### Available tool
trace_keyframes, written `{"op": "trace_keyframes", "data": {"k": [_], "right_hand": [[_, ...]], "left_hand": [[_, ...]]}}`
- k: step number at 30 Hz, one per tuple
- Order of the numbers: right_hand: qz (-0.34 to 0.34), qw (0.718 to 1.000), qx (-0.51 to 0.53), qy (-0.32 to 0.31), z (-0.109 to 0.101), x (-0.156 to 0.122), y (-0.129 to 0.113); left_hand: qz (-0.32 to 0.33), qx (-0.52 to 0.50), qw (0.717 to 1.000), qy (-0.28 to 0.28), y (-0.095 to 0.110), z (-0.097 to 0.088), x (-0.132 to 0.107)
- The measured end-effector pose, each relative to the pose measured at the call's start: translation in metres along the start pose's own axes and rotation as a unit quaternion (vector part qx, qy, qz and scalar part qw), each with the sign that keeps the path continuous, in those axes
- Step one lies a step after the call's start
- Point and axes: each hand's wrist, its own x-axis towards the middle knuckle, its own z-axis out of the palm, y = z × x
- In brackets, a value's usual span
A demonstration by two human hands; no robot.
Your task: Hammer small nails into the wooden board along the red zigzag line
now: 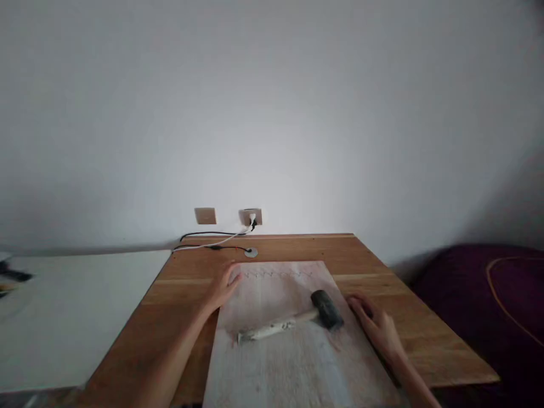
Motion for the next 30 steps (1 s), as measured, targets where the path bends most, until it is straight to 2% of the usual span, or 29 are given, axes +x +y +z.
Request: {"op": "trace_keyframes", "data": {"k": [10, 22, 30], "right_hand": [[0.022, 1.0, -0.004, 0.004, -0.002, 0.003, 0.0], [-0.007, 1.0, 0.001, -0.008, -0.003, 0.001, 0.003], [0.003, 1.0, -0.001, -0.002, -0.006, -0.003, 0.002]], "left_hand": [[-0.009, 0.01, 1.0, -0.003, 0.004, 0.0, 0.001], [-0.009, 0.023, 1.0, -0.002, 0.004, -0.006, 0.003], [0.001, 0.021, 1.0, 0.011, 0.01, -0.009, 0.004]]}}
